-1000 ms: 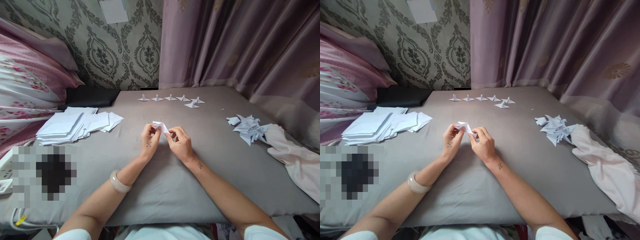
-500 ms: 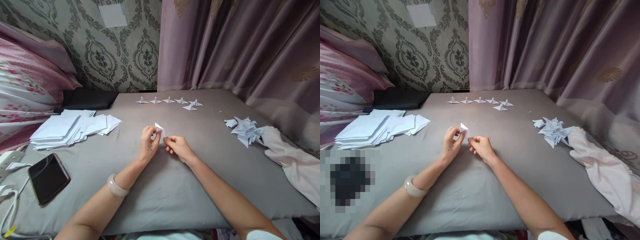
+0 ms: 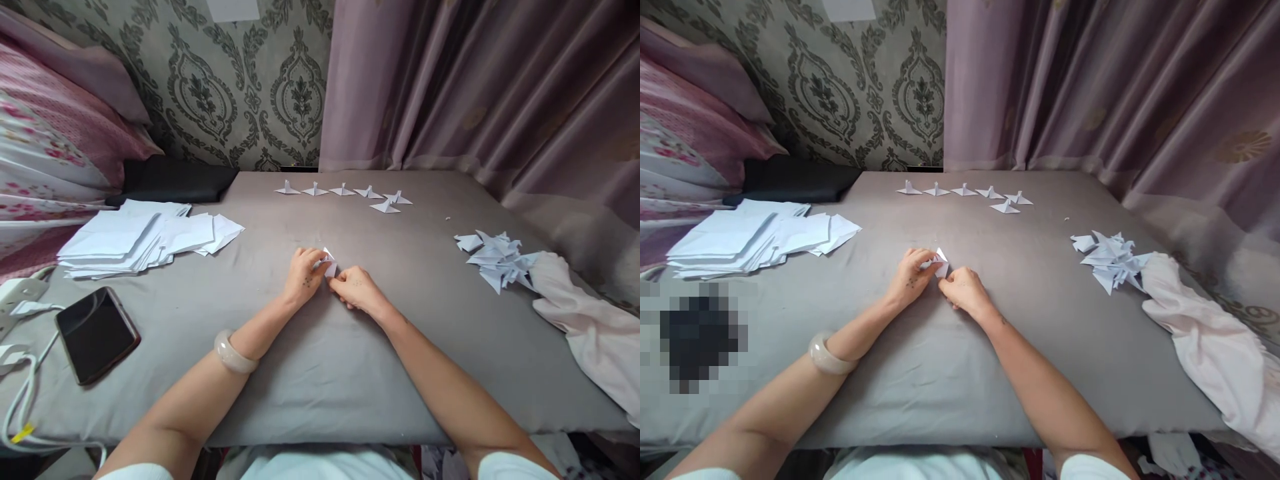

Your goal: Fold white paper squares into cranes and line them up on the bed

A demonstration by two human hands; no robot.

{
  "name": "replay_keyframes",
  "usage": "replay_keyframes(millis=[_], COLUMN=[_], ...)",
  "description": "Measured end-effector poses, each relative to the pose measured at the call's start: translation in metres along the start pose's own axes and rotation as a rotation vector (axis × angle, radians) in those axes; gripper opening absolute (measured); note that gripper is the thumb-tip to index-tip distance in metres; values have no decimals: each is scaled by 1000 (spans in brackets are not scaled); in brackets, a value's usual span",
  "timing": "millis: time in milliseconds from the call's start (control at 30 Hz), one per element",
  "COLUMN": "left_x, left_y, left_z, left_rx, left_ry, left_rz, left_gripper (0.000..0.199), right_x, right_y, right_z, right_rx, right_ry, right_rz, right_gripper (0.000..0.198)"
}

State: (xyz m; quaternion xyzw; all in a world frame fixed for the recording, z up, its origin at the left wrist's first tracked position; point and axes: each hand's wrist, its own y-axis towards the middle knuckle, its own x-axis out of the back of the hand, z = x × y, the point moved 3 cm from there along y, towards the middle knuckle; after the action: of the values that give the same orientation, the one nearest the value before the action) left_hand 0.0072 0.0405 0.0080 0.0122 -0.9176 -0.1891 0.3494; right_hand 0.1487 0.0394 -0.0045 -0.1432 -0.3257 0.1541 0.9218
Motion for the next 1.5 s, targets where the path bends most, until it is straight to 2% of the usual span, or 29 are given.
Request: replay_keyframes(millis=[133, 233, 333, 500, 667, 867, 1000, 1133, 1233, 1300, 1367, 1500], left_x=[-4, -6, -6, -6, -6, -7, -9, -9, -6, -5, -3, 1], left_y=[1, 2, 2, 2, 3, 4, 4, 5, 7, 8, 10, 9], left_z=[8, 12, 14, 14, 15, 15, 13, 11, 8, 7, 8, 8], left_rx=[66, 99, 105, 100, 98, 89, 97, 155, 117, 104, 127, 182], left_ry=[6, 15, 8, 15, 18, 26, 40, 118, 193, 206, 194, 115], left_rz=[78, 117, 141, 146, 158, 154, 146, 143, 165, 194, 209, 185], left_gripper=[8, 7, 8, 7, 6, 8, 6, 8, 12, 13, 11, 6], right_x=[11, 18, 21, 22, 23, 24, 25, 33, 42, 49, 52, 41], right_y=[-7, -13, -16, -21, -30, -37, -38, -31, -20, -11, -2, 10], right_z=[7, 5, 2, 0, 3, 8, 8, 9, 11, 14, 16, 15], right_rx=[161, 287, 445, 591, 641, 666, 651, 617, 537, 450, 382, 368], right_ry=[-377, -447, -400, -476, -606, -695, -632, -478, -346, -240, -113, 133], right_rz=[-174, -269, -253, -162, -118, -72, -25, 45, 118, 65, -51, -183], right_gripper=[42, 29, 16, 20, 32, 36, 36, 30, 23, 23, 22, 19])
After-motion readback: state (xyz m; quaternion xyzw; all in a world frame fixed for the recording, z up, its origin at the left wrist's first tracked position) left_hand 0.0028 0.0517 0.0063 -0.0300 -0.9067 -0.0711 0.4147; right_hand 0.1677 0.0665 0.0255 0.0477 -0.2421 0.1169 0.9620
